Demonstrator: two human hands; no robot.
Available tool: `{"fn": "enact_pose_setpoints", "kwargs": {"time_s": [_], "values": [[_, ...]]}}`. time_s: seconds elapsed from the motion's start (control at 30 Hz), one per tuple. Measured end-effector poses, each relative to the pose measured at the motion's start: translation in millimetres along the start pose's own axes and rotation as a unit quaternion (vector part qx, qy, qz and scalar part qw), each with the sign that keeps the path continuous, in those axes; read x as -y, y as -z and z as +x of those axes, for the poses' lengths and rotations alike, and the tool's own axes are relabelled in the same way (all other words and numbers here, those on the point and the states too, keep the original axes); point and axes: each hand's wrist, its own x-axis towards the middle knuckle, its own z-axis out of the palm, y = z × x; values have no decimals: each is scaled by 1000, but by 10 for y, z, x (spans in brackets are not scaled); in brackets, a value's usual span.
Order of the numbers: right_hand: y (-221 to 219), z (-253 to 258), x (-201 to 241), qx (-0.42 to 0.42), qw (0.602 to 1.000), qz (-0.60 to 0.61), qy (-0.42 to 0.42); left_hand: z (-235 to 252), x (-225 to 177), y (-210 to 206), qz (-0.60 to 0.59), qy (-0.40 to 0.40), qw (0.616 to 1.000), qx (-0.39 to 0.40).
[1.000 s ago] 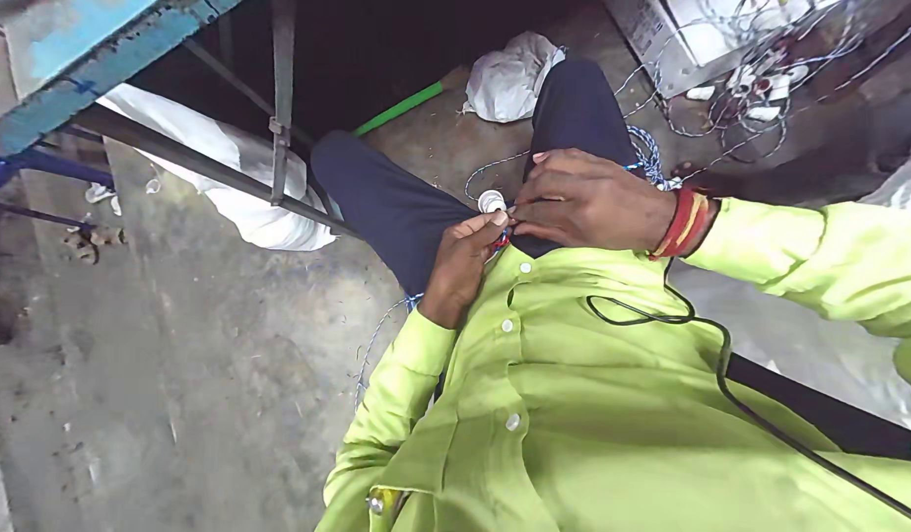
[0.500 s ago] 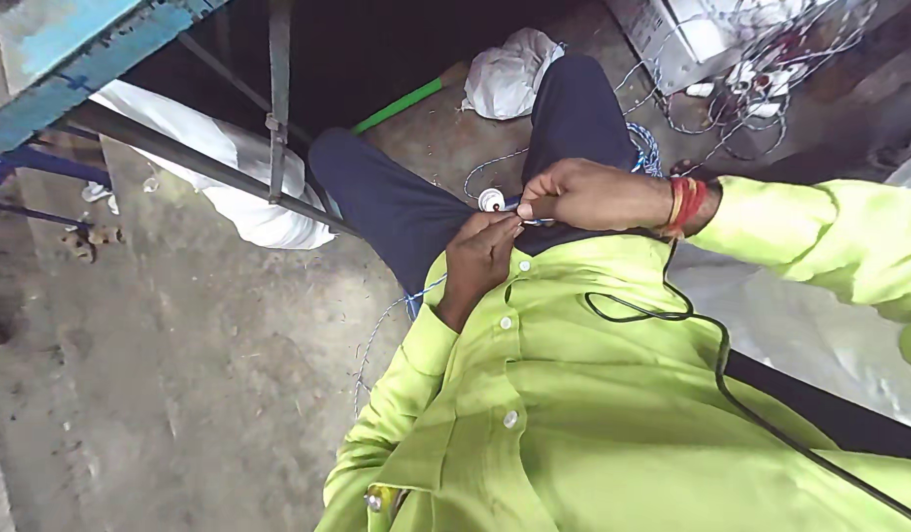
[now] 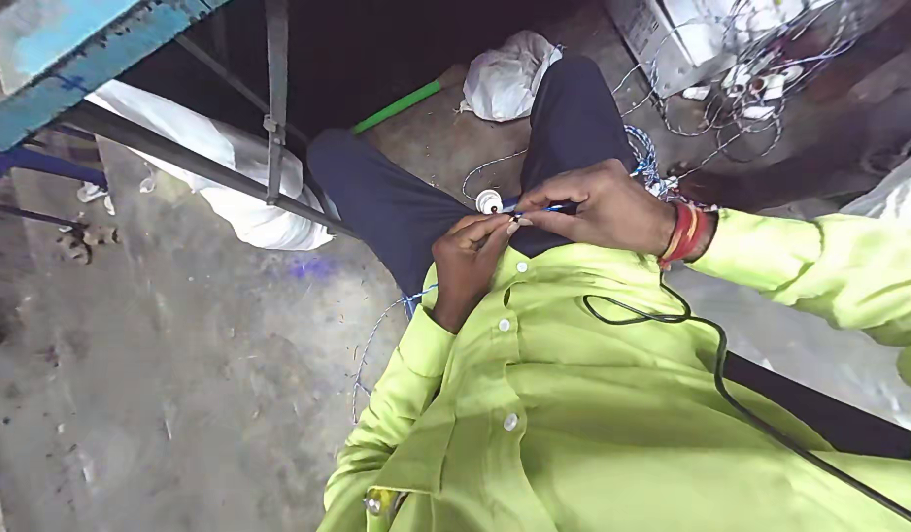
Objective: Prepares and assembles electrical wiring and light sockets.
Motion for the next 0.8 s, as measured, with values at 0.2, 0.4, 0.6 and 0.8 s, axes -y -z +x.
{"fn": "enact_pose_setpoints", "kwargs": {"time_s": [0.2, 0.4, 0.6, 0.8], "values": [[-41, 24, -74, 31, 992, -89, 81, 44, 81, -27, -8, -6, 1000, -16], [-3, 123, -16, 111, 992, -27, -52, 47, 132, -32, 55, -93, 994, -13], [187, 359, 80, 226, 880, 235, -346, 55, 101, -16, -13, -60, 998, 14], [136, 237, -87, 134, 985, 58, -87, 83, 80, 6, -55, 33, 998, 14]]}}
